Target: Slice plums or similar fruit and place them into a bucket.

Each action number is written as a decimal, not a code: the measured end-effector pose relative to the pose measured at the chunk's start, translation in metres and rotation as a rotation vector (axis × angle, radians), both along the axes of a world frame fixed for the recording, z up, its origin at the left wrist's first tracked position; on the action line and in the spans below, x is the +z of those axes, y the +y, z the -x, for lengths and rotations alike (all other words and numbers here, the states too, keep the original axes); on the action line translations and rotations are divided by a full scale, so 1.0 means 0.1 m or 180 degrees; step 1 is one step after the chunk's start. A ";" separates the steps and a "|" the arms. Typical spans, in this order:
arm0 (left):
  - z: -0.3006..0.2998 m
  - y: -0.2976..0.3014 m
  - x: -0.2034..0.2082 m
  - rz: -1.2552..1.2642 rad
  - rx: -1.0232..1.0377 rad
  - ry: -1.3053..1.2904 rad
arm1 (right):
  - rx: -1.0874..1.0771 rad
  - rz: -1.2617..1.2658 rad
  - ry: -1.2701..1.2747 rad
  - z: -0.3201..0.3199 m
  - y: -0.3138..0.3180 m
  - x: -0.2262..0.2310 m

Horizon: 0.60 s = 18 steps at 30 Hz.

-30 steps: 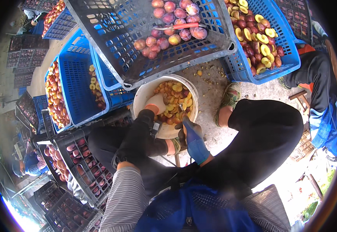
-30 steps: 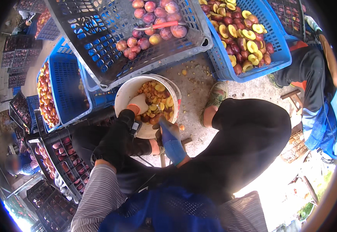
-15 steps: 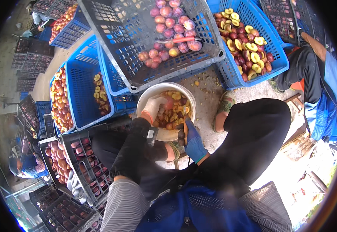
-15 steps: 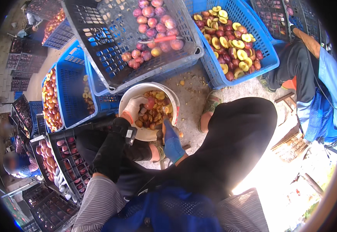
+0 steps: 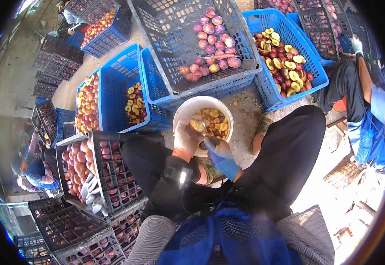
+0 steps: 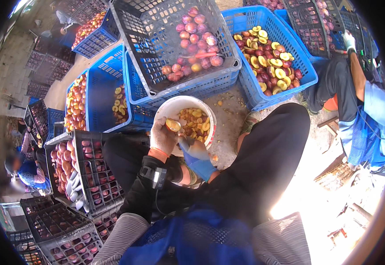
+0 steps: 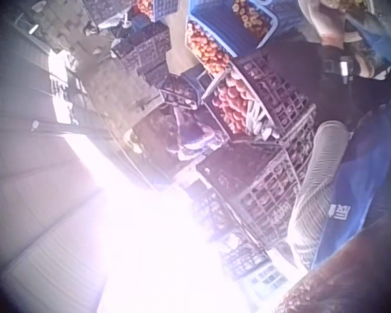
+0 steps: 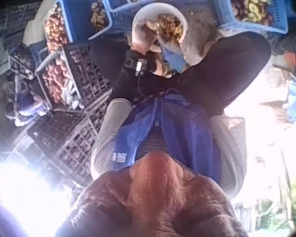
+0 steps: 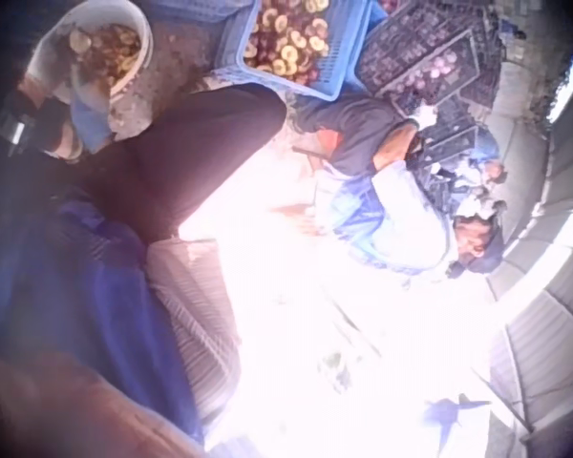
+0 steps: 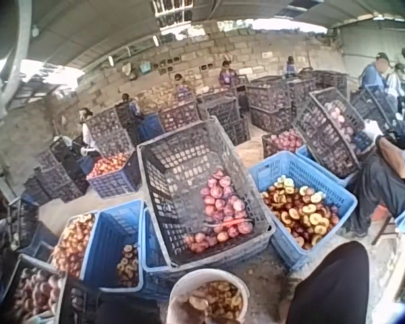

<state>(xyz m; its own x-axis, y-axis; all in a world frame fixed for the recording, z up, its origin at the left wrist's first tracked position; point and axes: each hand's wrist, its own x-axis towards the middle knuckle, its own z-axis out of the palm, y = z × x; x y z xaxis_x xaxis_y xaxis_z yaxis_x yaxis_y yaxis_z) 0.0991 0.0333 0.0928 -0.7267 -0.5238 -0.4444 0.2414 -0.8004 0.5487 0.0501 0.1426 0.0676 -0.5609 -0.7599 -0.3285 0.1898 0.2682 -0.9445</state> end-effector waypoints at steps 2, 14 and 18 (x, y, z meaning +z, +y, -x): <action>-0.04 0.00 -0.05 0.0128 0.0368 0.0014 | 0.0145 -0.0501 0.0695 -0.03 0.02 0.03; -0.09 -0.07 -0.17 -0.0107 0.0828 -0.0665 | 0.0399 -0.0668 0.1307 -0.11 -0.04 0.13; -0.10 -0.10 -0.20 -0.0328 0.0760 -0.0510 | 0.0422 -0.0384 0.1375 -0.14 -0.04 0.05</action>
